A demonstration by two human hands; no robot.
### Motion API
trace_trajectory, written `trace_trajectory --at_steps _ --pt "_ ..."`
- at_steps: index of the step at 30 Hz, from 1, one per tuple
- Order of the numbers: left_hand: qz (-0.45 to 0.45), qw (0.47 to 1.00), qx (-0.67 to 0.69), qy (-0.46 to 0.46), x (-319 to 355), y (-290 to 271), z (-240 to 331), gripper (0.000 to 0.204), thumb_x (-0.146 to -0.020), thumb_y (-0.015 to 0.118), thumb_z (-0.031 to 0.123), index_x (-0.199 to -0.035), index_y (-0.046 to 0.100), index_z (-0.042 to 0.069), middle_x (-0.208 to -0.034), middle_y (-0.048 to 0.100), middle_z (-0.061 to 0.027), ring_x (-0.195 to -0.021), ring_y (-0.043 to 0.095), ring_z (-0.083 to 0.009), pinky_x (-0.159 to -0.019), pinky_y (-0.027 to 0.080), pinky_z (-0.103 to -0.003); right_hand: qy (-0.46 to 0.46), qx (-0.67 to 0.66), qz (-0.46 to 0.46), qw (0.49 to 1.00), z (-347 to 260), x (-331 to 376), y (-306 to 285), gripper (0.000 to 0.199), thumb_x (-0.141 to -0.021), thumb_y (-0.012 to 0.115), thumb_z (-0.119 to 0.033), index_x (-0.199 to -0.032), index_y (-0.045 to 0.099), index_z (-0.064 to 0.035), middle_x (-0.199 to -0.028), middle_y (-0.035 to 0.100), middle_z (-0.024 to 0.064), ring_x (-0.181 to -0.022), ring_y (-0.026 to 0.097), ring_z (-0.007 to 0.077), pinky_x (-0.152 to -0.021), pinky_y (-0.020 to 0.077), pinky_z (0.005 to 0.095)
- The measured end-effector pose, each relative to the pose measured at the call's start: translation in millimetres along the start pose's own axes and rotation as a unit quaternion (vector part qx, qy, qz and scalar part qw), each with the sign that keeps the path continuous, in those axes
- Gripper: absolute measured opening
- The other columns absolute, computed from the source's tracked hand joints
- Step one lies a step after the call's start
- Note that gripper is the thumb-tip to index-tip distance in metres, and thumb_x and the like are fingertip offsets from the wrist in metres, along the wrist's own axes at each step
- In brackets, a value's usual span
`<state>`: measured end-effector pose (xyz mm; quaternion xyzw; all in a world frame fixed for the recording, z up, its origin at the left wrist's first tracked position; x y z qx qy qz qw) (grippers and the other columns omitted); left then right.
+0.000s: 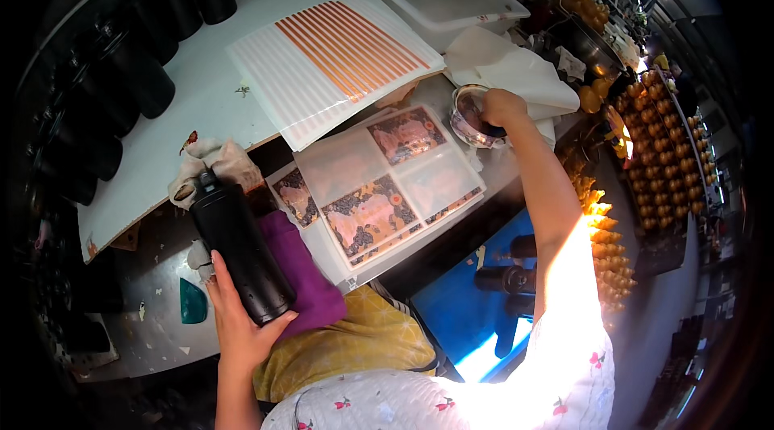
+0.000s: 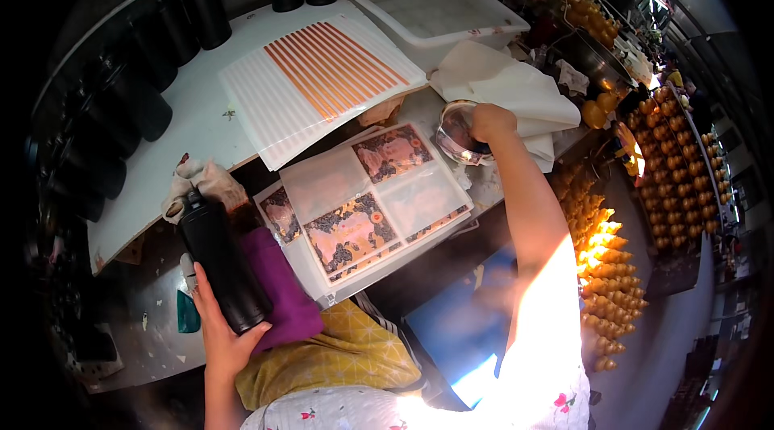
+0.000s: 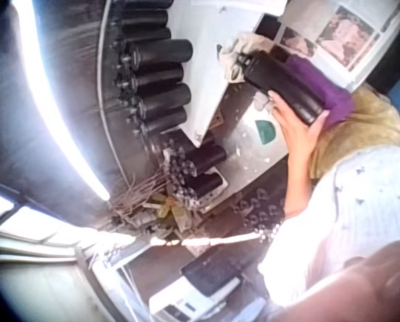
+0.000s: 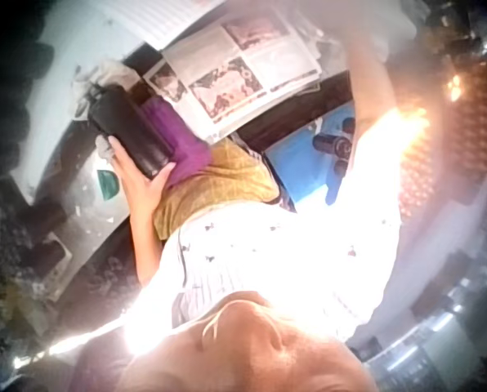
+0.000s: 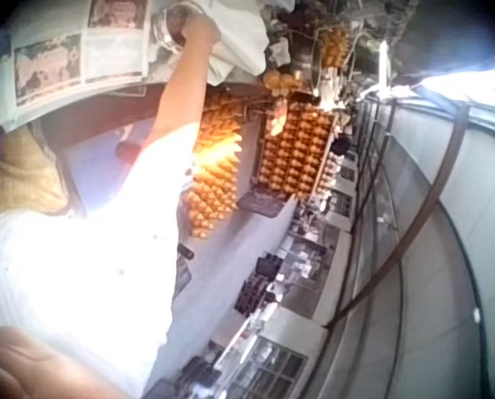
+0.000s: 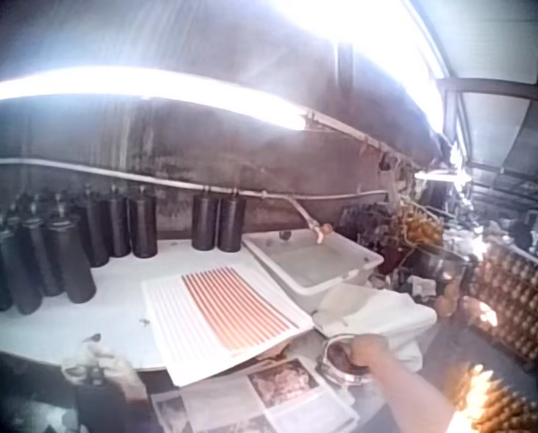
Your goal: The person wraps a thin orange band around the top and bottom edges of a black cylindrical container. They rotate the container to align the band, press it into place, and repeat the process on the opposite edge. The container is handled one at a time and placed back on the work surface after each wrap.
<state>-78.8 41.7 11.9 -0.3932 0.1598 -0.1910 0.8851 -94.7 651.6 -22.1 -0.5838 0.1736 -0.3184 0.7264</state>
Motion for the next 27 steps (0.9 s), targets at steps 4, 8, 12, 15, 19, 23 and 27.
trace_trajectory --at_steps 4,8,12,15,19,23,27 --pt "0.001 0.999 -0.011 0.03 -1.0 0.2 -5.1 0.138 -0.058 0.095 0.029 -0.161 0.008 0.001 -0.134 0.041 -0.0327 -0.118 0.047 -0.0488 -0.103 0.042 -0.048 -0.02 -0.118 0.123 0.985 5.5 40.8 -68.1 0.024 -0.081 0.076 -0.03 -0.097 0.074 -0.0121 -0.089 0.074 0.0105 -0.086 0.07 0.0309 -0.074 0.0543 0.043" --pt "-0.032 0.999 0.024 -0.023 7.0 1.1 -20.4 0.133 -0.061 0.089 0.038 -0.16 0.009 -0.001 -0.166 0.017 -0.023 -0.147 0.025 -0.0471 -0.121 0.021 -0.051 -0.137 -0.233 0.294 0.917 -31.3 130.6 -142.8 0.013 -0.086 0.071 -0.02 -0.097 0.072 -0.0131 -0.079 0.071 0.0099 -0.075 0.068 0.0304 -0.065 0.051 0.0416" --pt "-0.005 0.999 0.014 0.05 1.7 -1.7 -8.2 0.141 -0.061 0.092 0.047 -0.16 0.005 -0.002 -0.133 0.041 -0.0335 -0.118 0.047 -0.0469 -0.105 0.04 -0.048 -0.228 -0.289 0.378 0.85 -71.7 209.8 -187.7 0.015 -0.085 0.07 -0.009 -0.099 0.072 -0.0113 -0.078 0.07 0.01 -0.07 0.066 0.0302 -0.062 0.0495 0.0377" --pt "0.011 0.996 0.058 0.072 -6.6 -14.5 4.8 0.136 -0.067 0.083 0.064 -0.16 0.011 -0.004 -0.134 0.041 -0.0326 -0.121 0.042 -0.0449 -0.114 0.026 -0.053 -0.318 -0.321 0.412 0.791 -107.9 255.1 -208.7 0.022 -0.08 0.071 -0.002 -0.099 0.073 -0.0104 -0.077 0.07 0.008 -0.068 0.065 0.0281 -0.059 0.0481 0.0355" --pt "0.052 0.98 -0.042 0.186 -41.1 -36.0 66.3 0.114 -0.077 0.08 0.051 -0.158 0.022 -0.002 -0.132 0.043 -0.026 -0.123 0.039 -0.0429 -0.116 0.015 -0.054 -0.469 -0.343 0.407 0.705 -161.1 315.5 -229.1 0.028 -0.073 0.076 0.004 -0.098 0.073 -0.0062 -0.08 0.073 0.0062 -0.065 0.068 0.0246 -0.059 0.0497 0.0321" --pt "0.055 0.956 0.249 0.145 -56.1 -53.5 73.2 0.07 -0.078 0.083 0.027 -0.138 0.054 0.006 -0.122 0.053 -0.0165 -0.113 0.045 -0.0303 -0.103 0.034 -0.04 -0.55 -0.452 0.38 0.59 -201.0 352.0 -229.4 0.03 -0.07 0.076 0.007 -0.097 0.073 -0.0046 -0.082 0.074 0.0083 -0.066 0.07 0.0244 -0.058 0.052 0.0319" --pt "0.134 0.911 0.352 0.171 -24.6 -74.2 57.4 0.023 -0.079 0.08 0.006 -0.1 0.071 0.006 -0.096 0.064 -0.0065 -0.091 0.054 -0.0193 -0.079 0.043 -0.029 -0.553 -0.549 0.302 0.549 -220.3 362.7 -217.6 0.031 -0.069 0.073 0.011 -0.097 0.072 -0.0038 -0.081 0.075 0.0084 -0.066 0.071 0.0228 -0.057 0.0519 0.031"
Point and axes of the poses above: each hand's wrist, its own x-axis away from the middle knuckle, its own y-axis out of the palm, z = x × y, the point moved 9 cm from there along -x, towards the middle knuckle
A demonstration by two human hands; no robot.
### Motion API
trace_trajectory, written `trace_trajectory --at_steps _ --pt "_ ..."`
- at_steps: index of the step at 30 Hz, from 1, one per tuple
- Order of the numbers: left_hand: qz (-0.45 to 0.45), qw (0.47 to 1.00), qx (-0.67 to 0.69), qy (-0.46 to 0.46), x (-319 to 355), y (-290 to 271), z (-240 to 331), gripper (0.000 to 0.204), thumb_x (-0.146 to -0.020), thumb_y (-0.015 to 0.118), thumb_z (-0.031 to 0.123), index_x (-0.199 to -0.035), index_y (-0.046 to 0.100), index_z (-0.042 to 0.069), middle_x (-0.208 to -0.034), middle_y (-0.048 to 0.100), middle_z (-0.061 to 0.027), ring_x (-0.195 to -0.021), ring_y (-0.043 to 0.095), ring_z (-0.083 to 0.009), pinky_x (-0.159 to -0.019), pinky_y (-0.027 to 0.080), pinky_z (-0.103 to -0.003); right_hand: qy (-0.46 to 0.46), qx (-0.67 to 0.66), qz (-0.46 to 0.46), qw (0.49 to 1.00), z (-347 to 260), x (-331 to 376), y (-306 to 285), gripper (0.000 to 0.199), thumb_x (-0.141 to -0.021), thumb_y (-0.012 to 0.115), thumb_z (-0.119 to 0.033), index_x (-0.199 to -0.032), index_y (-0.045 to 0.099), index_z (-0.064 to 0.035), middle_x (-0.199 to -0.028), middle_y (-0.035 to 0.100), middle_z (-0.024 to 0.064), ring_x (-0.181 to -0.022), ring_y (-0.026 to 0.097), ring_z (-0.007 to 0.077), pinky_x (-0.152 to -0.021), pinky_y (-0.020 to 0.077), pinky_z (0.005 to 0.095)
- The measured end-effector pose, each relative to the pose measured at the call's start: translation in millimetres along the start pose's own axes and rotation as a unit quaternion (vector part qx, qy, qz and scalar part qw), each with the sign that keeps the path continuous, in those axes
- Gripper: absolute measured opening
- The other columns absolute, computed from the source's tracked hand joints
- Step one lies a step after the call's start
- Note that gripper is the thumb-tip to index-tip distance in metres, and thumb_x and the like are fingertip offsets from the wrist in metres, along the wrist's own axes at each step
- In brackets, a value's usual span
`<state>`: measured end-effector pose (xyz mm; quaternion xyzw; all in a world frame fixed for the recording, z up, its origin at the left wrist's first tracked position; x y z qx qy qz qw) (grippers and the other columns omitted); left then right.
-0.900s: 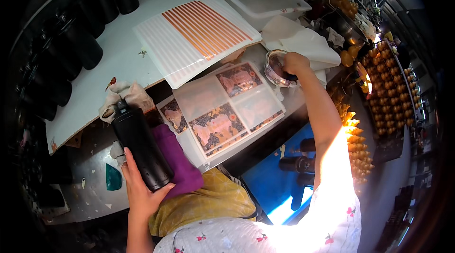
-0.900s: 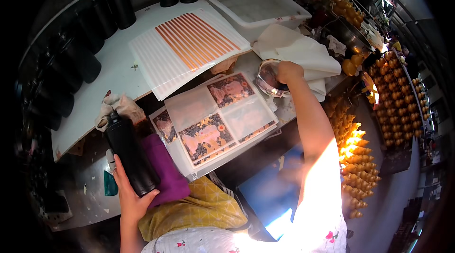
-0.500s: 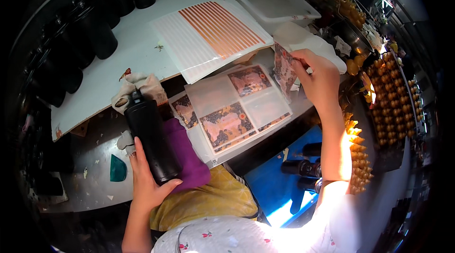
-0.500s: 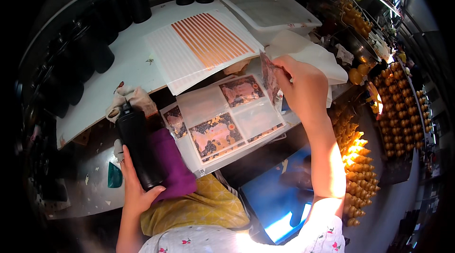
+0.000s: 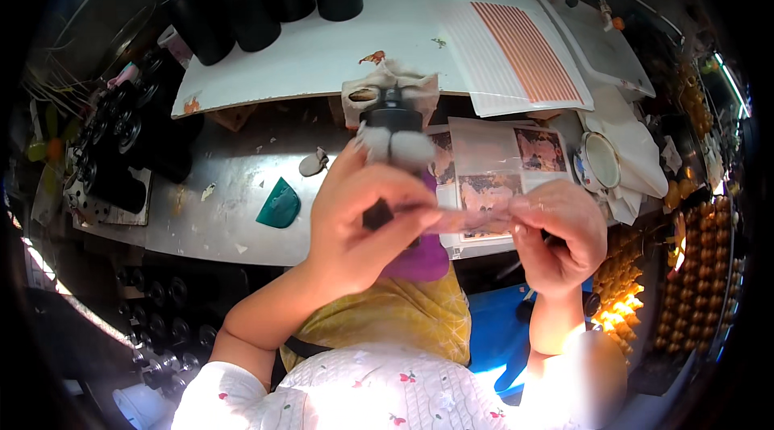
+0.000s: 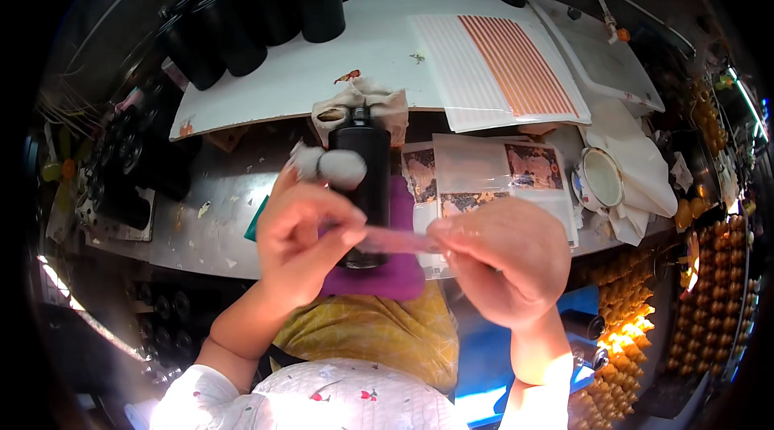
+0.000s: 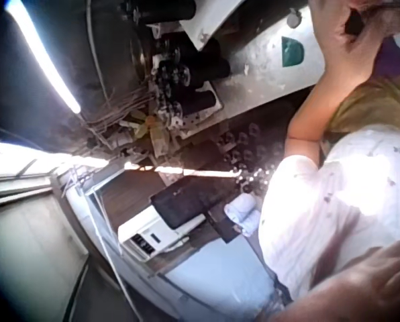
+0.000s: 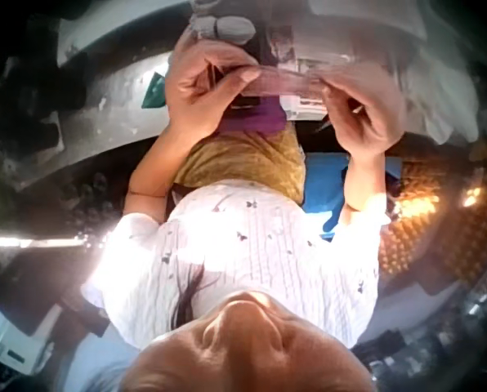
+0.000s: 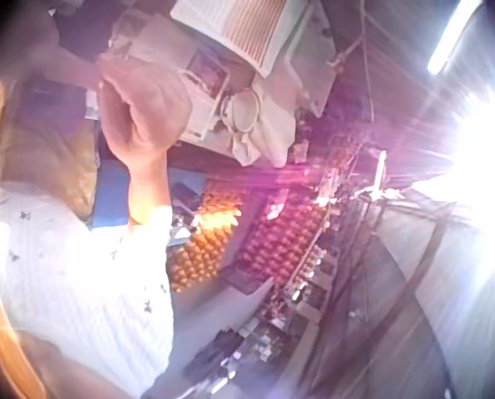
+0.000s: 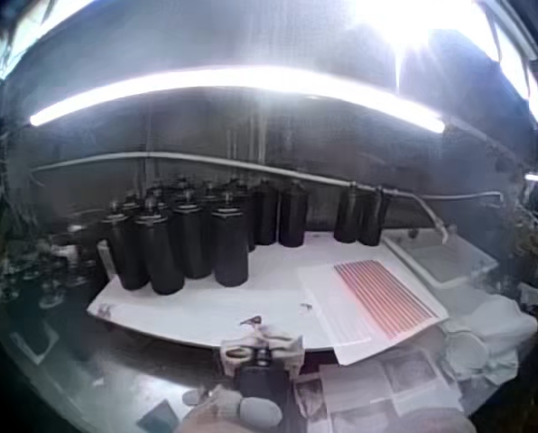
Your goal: The person wraps a thin orange band around the top and bottom edges of a black cylindrical container. They rotate the container to align the band, press it into place, and repeat the process on the opposite edge. The container is handled one at a time and placed back on the work surface after each wrap.
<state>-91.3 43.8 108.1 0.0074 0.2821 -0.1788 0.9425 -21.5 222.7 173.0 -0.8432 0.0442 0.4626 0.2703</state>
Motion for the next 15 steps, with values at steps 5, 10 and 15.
trace_trajectory --at_steps 5,10,15 --pt "0.007 0.999 -0.028 -0.033 18.2 -26.4 6.2 0.011 -0.083 0.074 -0.003 -0.092 0.072 0.003 -0.093 0.061 -0.0039 -0.082 0.056 -0.0113 -0.067 0.045 -0.024 0.127 -0.063 -0.031 0.989 8.6 5.6 23.9 0.027 -0.071 0.073 0.013 -0.093 0.074 -0.003 -0.082 0.074 0.0074 -0.062 0.067 0.0144 -0.052 0.0443 0.0258" --pt "0.121 0.967 0.101 -0.199 31.4 -45.3 -85.9 0.003 -0.093 0.068 0.0 -0.093 0.067 -0.002 -0.095 0.044 0.0001 -0.079 0.052 -0.0046 -0.066 0.041 -0.02 0.406 -0.232 0.038 0.883 94.5 46.7 88.3 0.011 -0.09 0.068 -0.002 -0.101 0.07 -0.0032 -0.083 0.069 -0.0018 -0.071 0.061 0.0033 -0.061 0.0443 0.0188" --pt "0.163 0.957 0.118 -0.208 10.0 -55.0 -123.6 0.015 -0.096 0.067 0.007 -0.085 0.062 0.0 -0.092 0.045 0.0012 -0.07 0.048 -0.0019 -0.059 0.039 -0.019 0.437 -0.236 0.044 0.867 135.8 46.2 112.0 0.005 -0.095 0.067 -0.006 -0.096 0.066 -0.0017 -0.08 0.066 -0.0026 -0.072 0.058 0.001 -0.063 0.0438 0.018"
Point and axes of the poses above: each hand's wrist, its own x-axis away from the middle knuckle, its own y-axis out of the palm, z = x × y, the point moved 9 cm from there along -x, towards the middle knuckle
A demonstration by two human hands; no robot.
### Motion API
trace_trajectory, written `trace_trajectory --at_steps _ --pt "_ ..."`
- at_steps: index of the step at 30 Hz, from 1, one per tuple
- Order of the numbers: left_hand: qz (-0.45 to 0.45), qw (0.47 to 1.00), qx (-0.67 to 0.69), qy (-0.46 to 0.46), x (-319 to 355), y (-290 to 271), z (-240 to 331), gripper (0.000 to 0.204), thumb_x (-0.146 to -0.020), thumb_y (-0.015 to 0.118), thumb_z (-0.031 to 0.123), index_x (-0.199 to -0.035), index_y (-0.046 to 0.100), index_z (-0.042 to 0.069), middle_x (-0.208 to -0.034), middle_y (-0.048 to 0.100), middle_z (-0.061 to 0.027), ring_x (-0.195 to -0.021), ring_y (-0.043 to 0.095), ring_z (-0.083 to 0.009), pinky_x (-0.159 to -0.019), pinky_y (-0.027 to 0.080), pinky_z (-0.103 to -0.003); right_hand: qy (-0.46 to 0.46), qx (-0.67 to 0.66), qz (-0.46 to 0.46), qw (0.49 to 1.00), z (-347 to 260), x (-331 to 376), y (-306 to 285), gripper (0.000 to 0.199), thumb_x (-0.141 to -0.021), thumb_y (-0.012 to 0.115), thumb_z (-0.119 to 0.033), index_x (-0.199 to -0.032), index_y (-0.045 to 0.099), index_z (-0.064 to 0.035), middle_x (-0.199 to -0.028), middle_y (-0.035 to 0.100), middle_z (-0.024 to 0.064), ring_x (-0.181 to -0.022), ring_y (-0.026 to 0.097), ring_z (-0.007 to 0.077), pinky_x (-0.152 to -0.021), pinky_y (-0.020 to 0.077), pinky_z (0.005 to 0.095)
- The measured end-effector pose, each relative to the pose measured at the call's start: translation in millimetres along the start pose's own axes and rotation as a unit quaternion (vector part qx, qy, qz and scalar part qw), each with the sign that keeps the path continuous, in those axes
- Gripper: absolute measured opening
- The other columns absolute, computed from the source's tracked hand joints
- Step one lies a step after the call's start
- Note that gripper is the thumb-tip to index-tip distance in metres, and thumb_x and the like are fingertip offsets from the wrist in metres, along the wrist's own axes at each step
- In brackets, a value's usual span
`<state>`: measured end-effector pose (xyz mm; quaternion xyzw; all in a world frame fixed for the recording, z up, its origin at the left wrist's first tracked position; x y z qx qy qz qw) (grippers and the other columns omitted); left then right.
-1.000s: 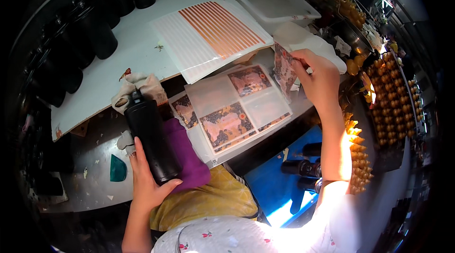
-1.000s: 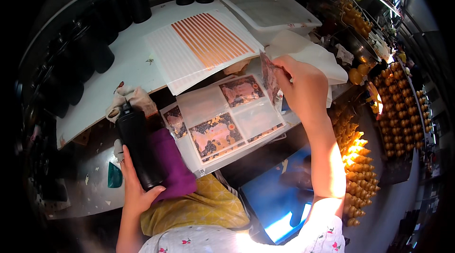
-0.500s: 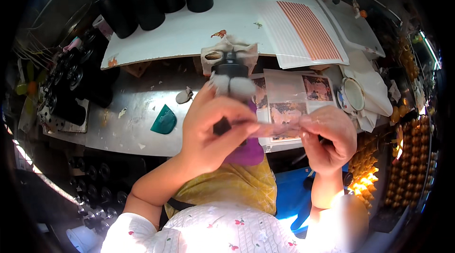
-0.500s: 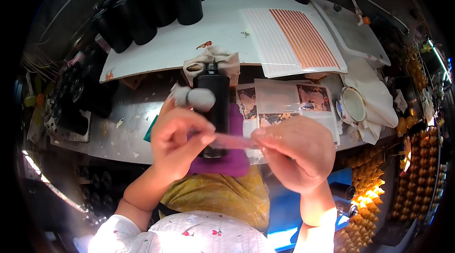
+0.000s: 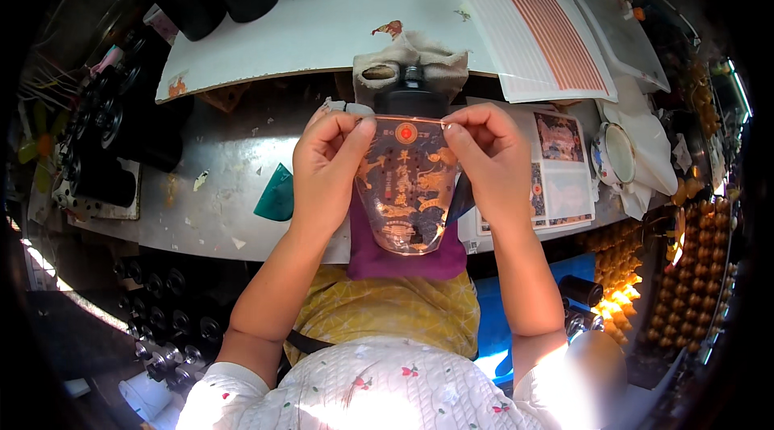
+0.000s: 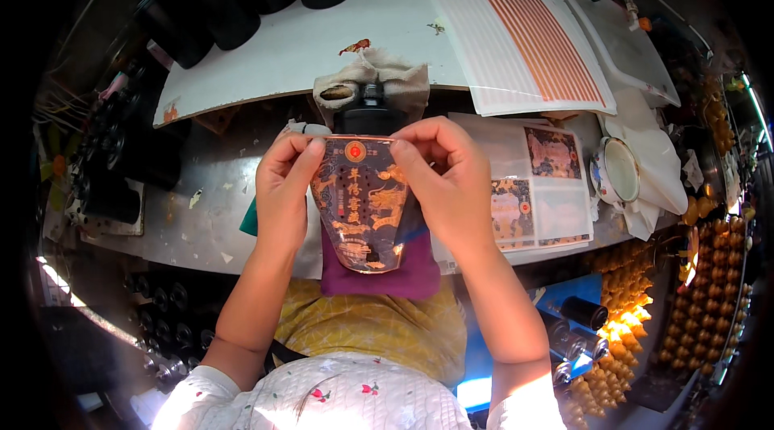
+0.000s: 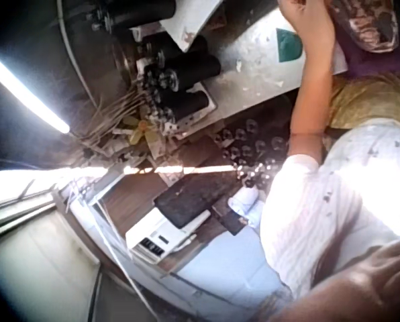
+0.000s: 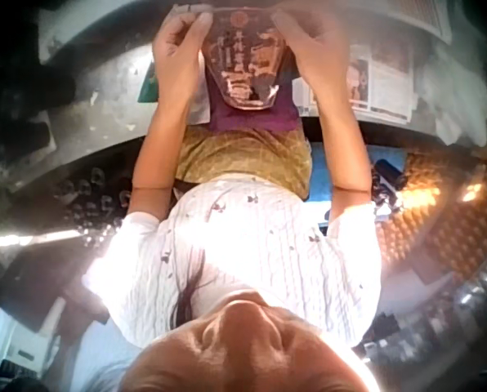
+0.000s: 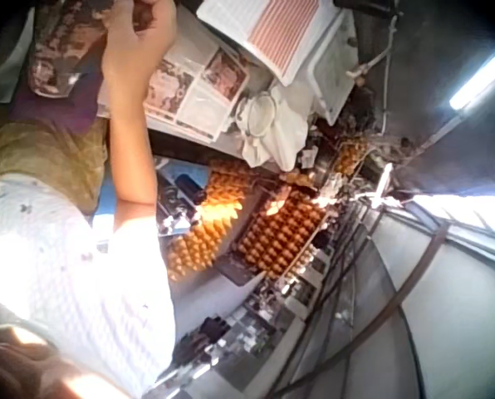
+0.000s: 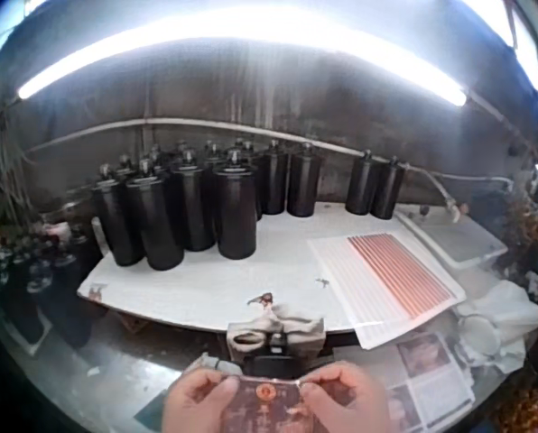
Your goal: The person wraps a thin orange band around the top and bottom edges of a black cylindrical container. They rotate the container to align the band, press it into place, and repeat the process on the opposite edge. The container is handled one at a time and placed back on the work surface after each wrap.
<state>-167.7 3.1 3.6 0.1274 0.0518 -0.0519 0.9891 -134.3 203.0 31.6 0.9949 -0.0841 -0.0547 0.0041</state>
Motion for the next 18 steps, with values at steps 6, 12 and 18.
trace_trajectory --at_steps 6,12,18 --pt "0.008 1.0 -0.007 0.023 -12.9 -2.6 -10.2 0.02 -0.098 0.066 0.011 -0.081 0.061 0.001 -0.087 0.047 0.0019 -0.067 0.046 -0.0028 -0.059 0.04 -0.019 0.029 -0.019 0.027 0.999 6.3 -11.4 0.6 0.006 -0.095 0.067 -0.007 -0.093 0.065 -0.0017 -0.079 0.065 -0.0025 -0.071 0.057 0.0006 -0.062 0.0428 0.0173" --pt "0.001 0.999 0.022 -0.033 -14.3 -4.7 -24.3 0.012 -0.1 0.063 0.013 -0.098 0.061 0.002 -0.091 0.055 -0.0012 -0.085 0.055 -0.007 -0.082 0.046 -0.026 0.02 -0.005 0.027 0.999 12.3 -17.8 -3.6 0.009 -0.095 0.066 -0.004 -0.103 0.064 -0.0017 -0.083 0.065 -0.0005 -0.071 0.057 0.002 -0.061 0.0442 0.0181" --pt "-0.092 0.937 -0.292 0.171 29.3 -10.1 -14.4 0.087 -0.096 0.058 0.049 -0.156 0.023 -0.003 -0.15 0.035 -0.0228 -0.131 0.046 -0.0351 -0.119 0.026 -0.051 -0.061 0.094 0.03 0.993 -5.5 32.2 -11.0 0.064 -0.08 0.072 -0.001 -0.141 0.053 -0.0064 -0.13 0.055 0.0095 -0.079 0.058 0.0076 -0.06 0.0444 0.0188"
Point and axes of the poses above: each hand's wrist, its own x-axis away from the middle knuckle, its own y-axis out of the palm, z = x × y, the point moved 9 cm from there along -x, towards the middle knuckle
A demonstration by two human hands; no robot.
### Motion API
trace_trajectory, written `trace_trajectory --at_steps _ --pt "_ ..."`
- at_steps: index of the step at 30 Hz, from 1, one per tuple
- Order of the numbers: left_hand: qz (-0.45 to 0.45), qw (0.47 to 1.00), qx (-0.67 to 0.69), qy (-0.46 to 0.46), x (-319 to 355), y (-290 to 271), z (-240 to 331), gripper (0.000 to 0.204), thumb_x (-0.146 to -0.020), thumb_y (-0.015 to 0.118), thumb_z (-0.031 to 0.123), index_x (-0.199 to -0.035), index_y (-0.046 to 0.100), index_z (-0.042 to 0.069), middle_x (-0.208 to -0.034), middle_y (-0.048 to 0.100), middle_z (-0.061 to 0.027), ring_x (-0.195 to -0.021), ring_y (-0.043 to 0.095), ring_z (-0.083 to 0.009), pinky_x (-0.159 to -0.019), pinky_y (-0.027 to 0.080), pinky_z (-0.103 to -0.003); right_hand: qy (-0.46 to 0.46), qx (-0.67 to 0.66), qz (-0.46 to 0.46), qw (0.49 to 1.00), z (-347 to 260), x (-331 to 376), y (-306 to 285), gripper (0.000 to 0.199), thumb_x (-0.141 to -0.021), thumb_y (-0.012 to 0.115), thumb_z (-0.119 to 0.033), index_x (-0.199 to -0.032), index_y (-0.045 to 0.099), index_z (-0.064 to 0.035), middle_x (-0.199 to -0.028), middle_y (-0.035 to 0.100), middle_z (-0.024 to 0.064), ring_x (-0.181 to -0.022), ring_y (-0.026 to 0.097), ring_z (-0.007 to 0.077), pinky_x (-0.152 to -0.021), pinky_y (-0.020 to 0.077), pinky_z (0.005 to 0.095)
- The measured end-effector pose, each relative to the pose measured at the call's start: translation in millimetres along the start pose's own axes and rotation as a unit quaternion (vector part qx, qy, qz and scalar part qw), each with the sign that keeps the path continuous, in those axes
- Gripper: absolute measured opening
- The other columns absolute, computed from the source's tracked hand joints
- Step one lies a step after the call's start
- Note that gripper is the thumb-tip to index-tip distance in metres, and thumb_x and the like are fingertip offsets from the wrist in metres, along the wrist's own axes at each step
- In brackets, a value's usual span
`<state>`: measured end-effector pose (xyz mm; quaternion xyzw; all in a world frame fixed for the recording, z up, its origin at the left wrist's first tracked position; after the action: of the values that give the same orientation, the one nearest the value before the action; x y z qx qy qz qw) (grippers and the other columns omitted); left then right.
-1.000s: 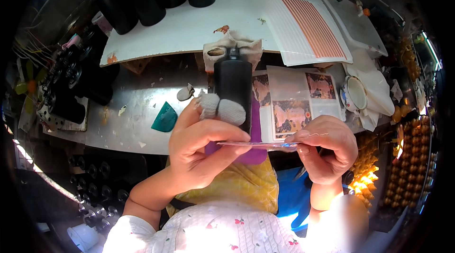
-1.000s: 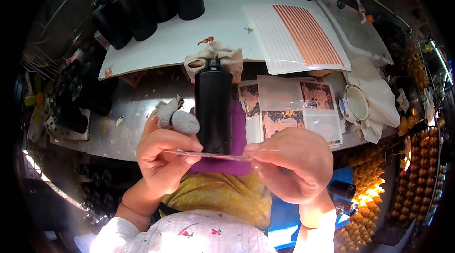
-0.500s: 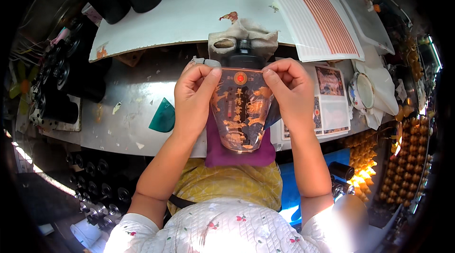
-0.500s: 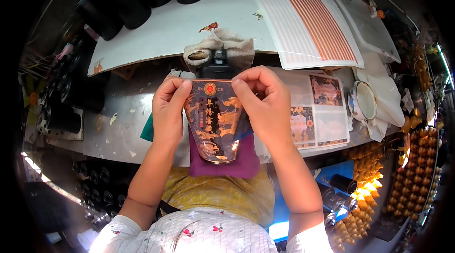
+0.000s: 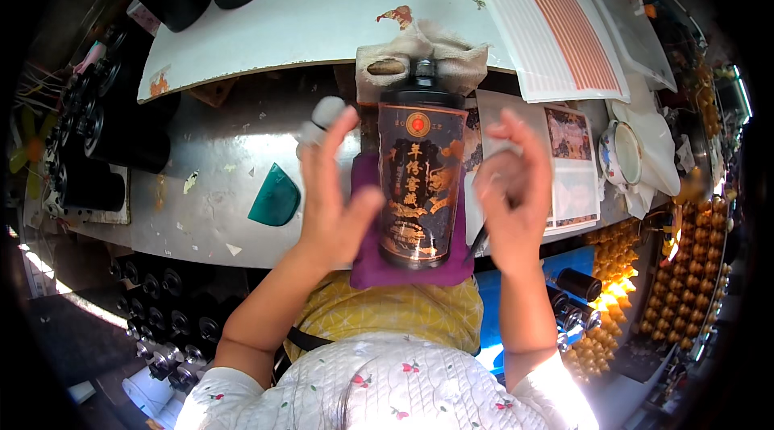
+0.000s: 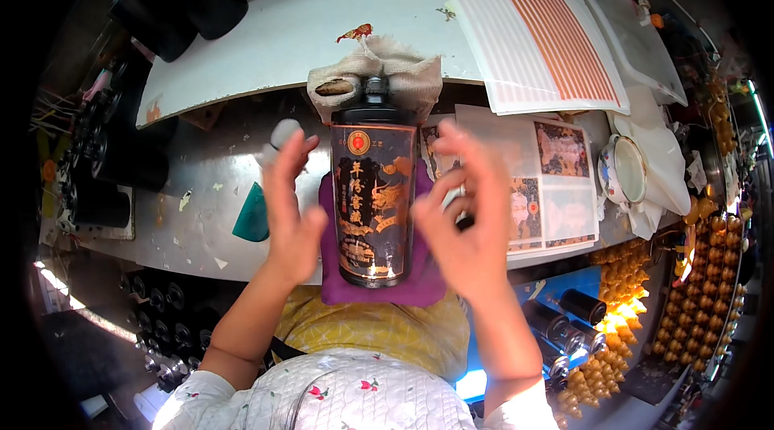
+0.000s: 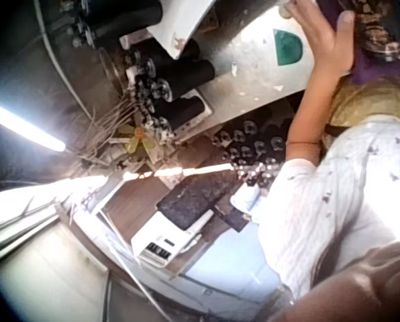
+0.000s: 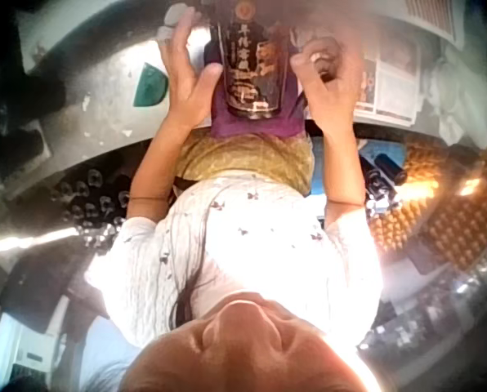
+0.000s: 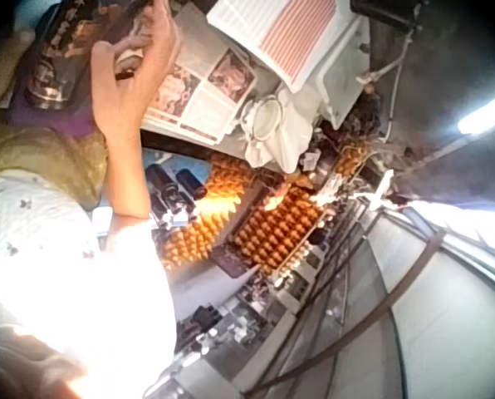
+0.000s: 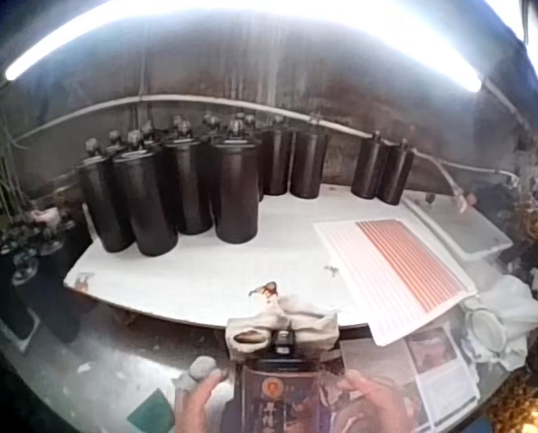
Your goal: The person wraps a thin orange band around the top and bottom edges of a black cylindrical container. They rotate the container to align the band, press it into place, and repeat the process on the opposite edge. The container is handled one at a time and placed back on the work surface after each wrap.
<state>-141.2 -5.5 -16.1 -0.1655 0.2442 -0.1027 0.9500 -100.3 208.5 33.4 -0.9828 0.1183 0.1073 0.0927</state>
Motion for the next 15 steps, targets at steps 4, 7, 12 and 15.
trace_trajectory --at_steps 4,7,12,15 --pt "-0.146 0.987 -0.056 0.036 29.0 35.5 24.8 0.111 -0.095 0.042 0.07 -0.157 -0.002 -0.011 -0.145 0.041 -0.0269 -0.132 0.044 -0.0421 -0.119 -0.004 -0.064 0.041 0.012 -0.101 0.994 16.3 27.0 12.8 0.094 -0.068 0.079 -0.001 -0.155 0.042 -0.0095 -0.146 0.045 0.0111 -0.08 0.056 0.0082 -0.058 0.0424 0.0172" --pt "-0.132 0.989 -0.047 0.041 29.6 38.9 33.1 0.107 -0.097 0.041 0.068 -0.157 0.001 -0.011 -0.147 0.04 -0.0282 -0.125 0.046 -0.0407 -0.119 -0.001 -0.064 0.072 -0.051 -0.116 0.989 36.2 28.6 9.1 0.097 -0.069 0.08 -0.003 -0.156 0.04 -0.0098 -0.15 0.043 0.0103 -0.079 0.054 0.0079 -0.058 0.0412 0.016" --pt "-0.12 0.991 0.053 0.002 28.6 28.1 21.7 0.09 -0.1 0.043 0.058 -0.16 0.016 -0.004 -0.16 0.027 -0.0266 -0.141 0.031 -0.0419 -0.119 0.013 -0.05 0.081 -0.122 -0.15 0.978 45.0 28.1 10.0 0.102 -0.068 0.083 -0.007 -0.158 0.036 -0.0118 -0.155 0.037 0.0085 -0.079 0.053 0.008 -0.06 0.0411 0.0171" --pt "-0.138 0.989 -0.027 0.051 23.9 25.1 20.9 0.08 -0.102 0.047 0.049 -0.159 0.023 -0.002 -0.162 0.026 -0.0247 -0.145 0.027 -0.0431 -0.119 0.017 -0.048 0.062 -0.07 -0.177 0.98 40.4 24.3 13.6 0.103 -0.067 0.085 -0.009 -0.158 0.037 -0.0149 -0.154 0.035 0.0066 -0.079 0.053 0.0085 -0.061 0.0426 0.0189"
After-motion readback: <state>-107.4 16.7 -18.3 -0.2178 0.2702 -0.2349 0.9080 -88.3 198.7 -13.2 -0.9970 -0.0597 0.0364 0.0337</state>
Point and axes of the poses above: each hand's wrist, its own x-axis away from the middle knuckle, its own y-axis out of the palm, z = x × y, the point moved 9 cm from there along -x, towards the middle knuckle
